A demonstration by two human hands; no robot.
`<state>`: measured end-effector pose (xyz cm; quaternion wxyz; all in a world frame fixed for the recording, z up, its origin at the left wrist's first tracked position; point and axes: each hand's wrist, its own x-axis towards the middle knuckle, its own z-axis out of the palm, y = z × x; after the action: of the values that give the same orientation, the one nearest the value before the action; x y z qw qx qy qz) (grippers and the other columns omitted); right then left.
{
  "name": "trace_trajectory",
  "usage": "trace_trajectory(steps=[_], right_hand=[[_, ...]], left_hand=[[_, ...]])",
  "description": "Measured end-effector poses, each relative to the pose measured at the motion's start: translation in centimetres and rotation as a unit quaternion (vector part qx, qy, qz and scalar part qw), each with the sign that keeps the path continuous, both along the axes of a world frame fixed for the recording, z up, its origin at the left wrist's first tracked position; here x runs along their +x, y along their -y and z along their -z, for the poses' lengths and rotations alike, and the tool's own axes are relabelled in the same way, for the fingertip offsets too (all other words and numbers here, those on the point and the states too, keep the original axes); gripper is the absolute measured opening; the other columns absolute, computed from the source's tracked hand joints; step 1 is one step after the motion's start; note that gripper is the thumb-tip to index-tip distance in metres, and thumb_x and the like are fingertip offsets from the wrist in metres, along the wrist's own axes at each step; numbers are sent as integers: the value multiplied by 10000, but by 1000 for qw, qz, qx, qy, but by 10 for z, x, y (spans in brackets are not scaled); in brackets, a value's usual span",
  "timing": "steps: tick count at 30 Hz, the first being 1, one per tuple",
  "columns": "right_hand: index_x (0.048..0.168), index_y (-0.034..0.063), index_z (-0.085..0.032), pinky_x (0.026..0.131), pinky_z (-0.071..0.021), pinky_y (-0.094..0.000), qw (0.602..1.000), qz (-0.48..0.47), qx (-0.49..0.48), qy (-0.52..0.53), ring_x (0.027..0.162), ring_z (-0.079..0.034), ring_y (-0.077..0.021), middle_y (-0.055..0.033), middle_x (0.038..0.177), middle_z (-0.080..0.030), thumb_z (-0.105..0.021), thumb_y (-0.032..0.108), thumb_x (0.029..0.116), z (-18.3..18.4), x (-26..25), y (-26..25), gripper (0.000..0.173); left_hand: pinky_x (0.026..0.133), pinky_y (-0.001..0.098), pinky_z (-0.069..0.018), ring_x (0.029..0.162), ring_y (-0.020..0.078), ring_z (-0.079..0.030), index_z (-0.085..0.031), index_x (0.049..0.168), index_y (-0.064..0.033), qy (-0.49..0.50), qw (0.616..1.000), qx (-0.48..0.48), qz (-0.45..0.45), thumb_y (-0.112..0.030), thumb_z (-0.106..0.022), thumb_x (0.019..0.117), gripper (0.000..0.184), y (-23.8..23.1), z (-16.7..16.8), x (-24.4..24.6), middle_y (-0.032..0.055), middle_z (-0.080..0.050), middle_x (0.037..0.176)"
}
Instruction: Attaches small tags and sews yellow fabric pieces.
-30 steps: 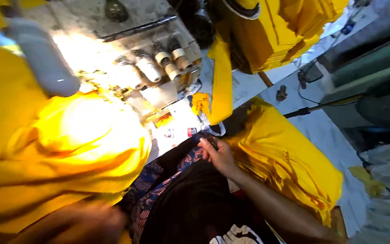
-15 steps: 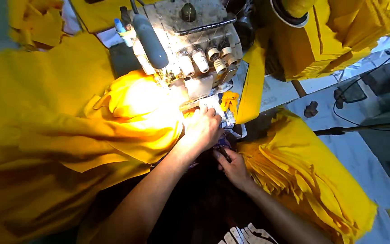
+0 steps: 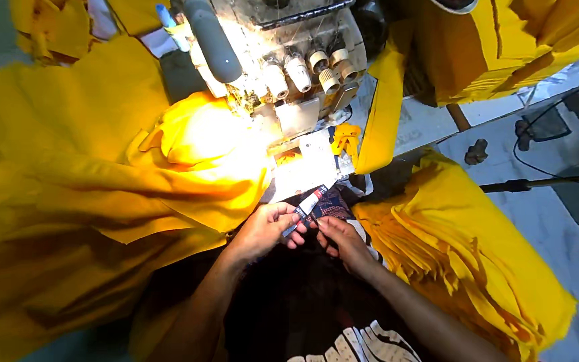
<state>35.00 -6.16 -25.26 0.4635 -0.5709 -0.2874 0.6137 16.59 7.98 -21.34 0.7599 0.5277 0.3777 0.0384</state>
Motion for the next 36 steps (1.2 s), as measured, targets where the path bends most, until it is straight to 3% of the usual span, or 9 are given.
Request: trace_trajectory(steps=[9,18,24,36], right_hand=[[1076,47,-626,465,-360,-196,999,28,16,-44,531,-441,-49,5,743,-563,-505,255,1077,-8,-4,-18,241],[1020,58,-631,456,-348,-195,999,33,16,-25,523,-436,-44,7,717,-557,-540,250,1062,-8,-4,-21,216],[1062,54,-660,440,-346,-199,999,30,10,-6,501,-426,-48,14,694,-542,-555,247,1057,-7,-2,-23,219],[1034,38,-658,416,-335,-198,998,56,3,-6,468,-401,-46,16,653,-514,-532,236,1068,-6,-5,-25,237]], left_hand=[[654,317,-643,698,199,-737,-634,1215,10,49,998,4,-29,-89,-515,1073,210,5,9,2,114,-743,899],[654,311,-640,694,194,-736,-645,1201,20,67,997,0,-26,-87,-519,1069,212,5,12,2,117,-746,893],[653,311,-639,691,195,-735,-644,1201,25,71,997,0,-31,-79,-515,1070,211,6,13,1,120,-749,892],[665,319,-646,710,208,-744,-632,1203,29,73,996,-13,-42,-57,-512,1066,201,9,13,0,129,-749,895]])
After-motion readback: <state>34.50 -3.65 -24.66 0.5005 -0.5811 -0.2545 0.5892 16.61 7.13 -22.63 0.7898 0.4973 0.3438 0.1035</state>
